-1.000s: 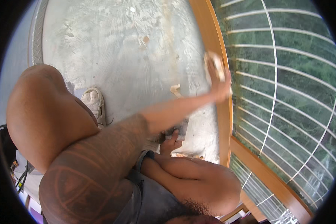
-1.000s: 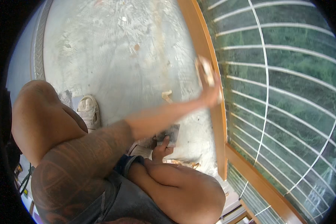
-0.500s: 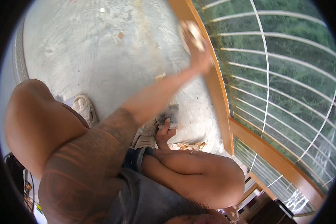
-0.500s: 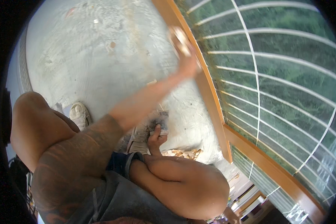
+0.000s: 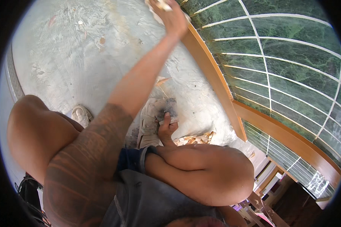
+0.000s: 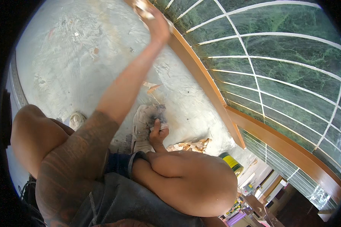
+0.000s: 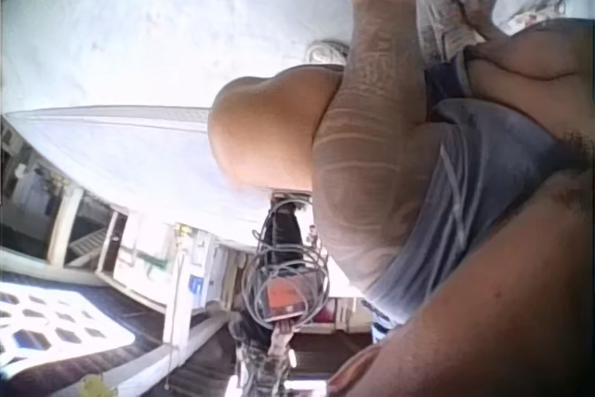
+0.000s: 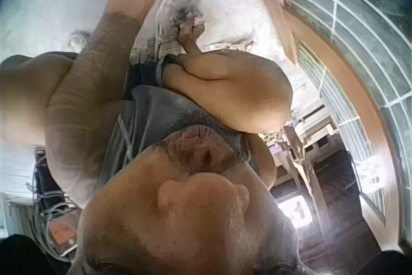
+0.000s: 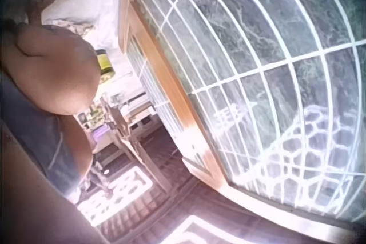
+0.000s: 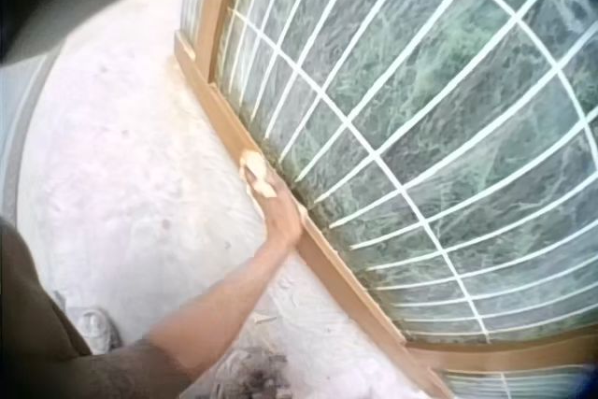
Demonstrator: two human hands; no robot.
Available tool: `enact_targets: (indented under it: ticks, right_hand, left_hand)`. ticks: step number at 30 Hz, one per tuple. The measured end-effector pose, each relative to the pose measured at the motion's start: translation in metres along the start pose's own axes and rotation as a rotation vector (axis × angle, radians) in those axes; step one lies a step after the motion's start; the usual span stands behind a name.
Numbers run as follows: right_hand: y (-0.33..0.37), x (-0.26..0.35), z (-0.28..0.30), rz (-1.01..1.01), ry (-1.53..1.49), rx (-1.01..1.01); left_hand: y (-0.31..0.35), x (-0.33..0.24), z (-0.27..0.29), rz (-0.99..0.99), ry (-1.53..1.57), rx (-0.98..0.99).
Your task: The person is applying wood putty or filler to the joints and edges of a large wooden frame, then smoothing and cleaning it with a cloth.
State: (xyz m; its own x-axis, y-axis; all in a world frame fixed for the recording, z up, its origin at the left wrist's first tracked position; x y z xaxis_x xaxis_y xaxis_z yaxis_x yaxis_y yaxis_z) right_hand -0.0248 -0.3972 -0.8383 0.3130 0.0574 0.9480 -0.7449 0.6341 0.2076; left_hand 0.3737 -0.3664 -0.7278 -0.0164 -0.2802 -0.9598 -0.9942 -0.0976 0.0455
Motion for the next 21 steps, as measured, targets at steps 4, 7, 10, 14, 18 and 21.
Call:
enact_targets:
  ticks: [4, 7, 10, 14, 18, 21]
  right_hand:
    - [0.005, 0.017, -0.011, -0.036, -0.054, 0.13]
    - [0.005, 0.019, -0.023, 0.009, -0.068, 0.118]
    - [-0.007, 0.018, -0.015, -0.021, -0.048, 0.1]
    - [0.004, 0.03, -0.019, -0.013, -0.066, 0.1]
    - [0.004, 0.043, -0.021, -0.137, -0.194, 0.056]
    - [0.004, 0.046, -0.018, -0.081, -0.136, 0.054]
  left_hand:
    - [0.006, 0.047, 0.003, 0.051, -0.064, -0.119]
    - [0.146, 0.08, -0.074, -0.08, -0.358, 0.033]
    - [0.151, 0.063, -0.093, -0.098, -0.287, 0.049]
    - [-0.008, 0.09, 0.004, -0.004, -0.172, 0.179]
    - [0.098, 0.056, -0.056, -0.189, -0.288, -0.097]
    - [0.161, 0.058, -0.091, -0.148, -0.297, 0.181]
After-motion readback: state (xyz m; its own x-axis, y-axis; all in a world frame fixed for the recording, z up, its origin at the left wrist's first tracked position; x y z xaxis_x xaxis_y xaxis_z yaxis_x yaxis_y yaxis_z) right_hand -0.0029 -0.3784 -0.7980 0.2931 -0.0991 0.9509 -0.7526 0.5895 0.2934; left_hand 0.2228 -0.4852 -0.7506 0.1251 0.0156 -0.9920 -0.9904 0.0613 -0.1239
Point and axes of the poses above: each hand's wrist, its own y-axis away from the middle knuckle, its own z-axis out of the back of the hand, x = y × z, the point moved 3 cm from there along -y, towards the middle knuckle, and after that the axes turned 2 degrees about x, right-handed, at the moved point
